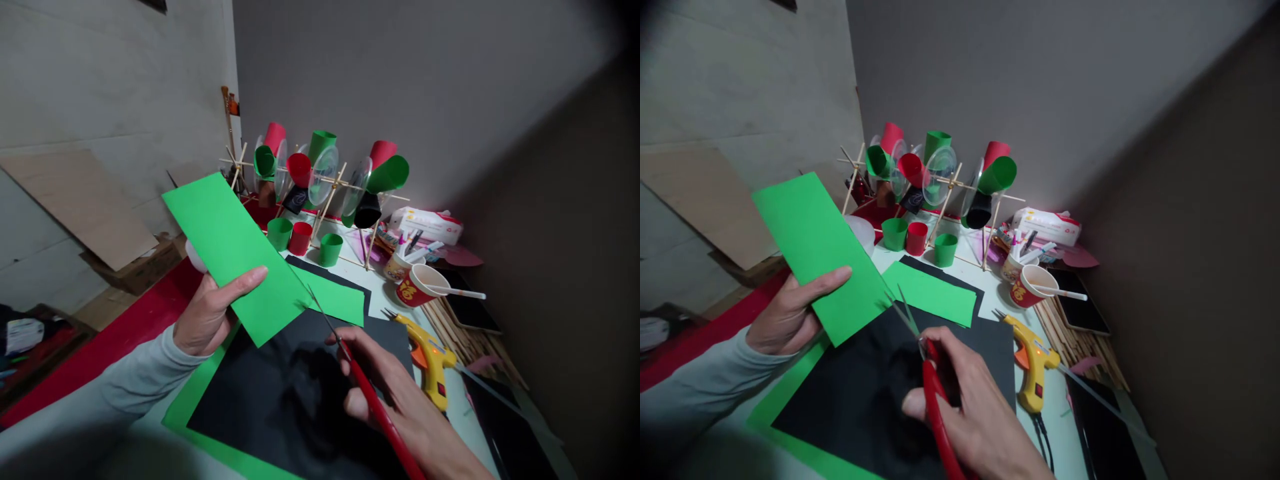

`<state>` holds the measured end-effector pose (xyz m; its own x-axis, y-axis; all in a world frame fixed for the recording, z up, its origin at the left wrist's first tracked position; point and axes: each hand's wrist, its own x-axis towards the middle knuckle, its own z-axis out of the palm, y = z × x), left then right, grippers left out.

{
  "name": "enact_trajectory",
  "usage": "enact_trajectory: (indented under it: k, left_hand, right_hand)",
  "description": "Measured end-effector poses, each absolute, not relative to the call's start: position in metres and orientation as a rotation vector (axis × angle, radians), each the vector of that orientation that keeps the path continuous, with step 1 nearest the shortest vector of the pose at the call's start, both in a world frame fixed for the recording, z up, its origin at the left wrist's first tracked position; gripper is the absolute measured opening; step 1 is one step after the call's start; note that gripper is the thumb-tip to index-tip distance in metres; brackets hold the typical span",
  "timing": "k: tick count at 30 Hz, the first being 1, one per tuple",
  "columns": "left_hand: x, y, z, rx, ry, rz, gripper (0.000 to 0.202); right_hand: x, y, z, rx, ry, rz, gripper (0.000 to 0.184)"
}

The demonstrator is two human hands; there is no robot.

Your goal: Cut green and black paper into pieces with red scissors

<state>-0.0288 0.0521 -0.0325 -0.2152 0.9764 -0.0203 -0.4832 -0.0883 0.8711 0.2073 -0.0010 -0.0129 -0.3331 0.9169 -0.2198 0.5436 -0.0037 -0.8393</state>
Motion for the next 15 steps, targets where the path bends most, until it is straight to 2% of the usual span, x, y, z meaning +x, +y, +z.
enact_trajectory:
  k: [5,11,15]
  left_hand:
    - [-0.025,0.050,-0.037,0.757,0.875,1.553,0.056]
    - [-0.020,0.045,-0.044,0.791,0.887,1.493,0.069]
    - [-0.017,0.042,-0.044,0.813,0.915,1.463,0.070]
  right_hand:
    - [0.200,-0.003,-0.003,-1.523,-1.881,1.346,0.026]
    - [0.202,-0.004,-0.006,-1.526,-1.819,1.361,0.026]
    - [0.202,-0.002,-0.010,-1.472,-1.798,1.400,0.025]
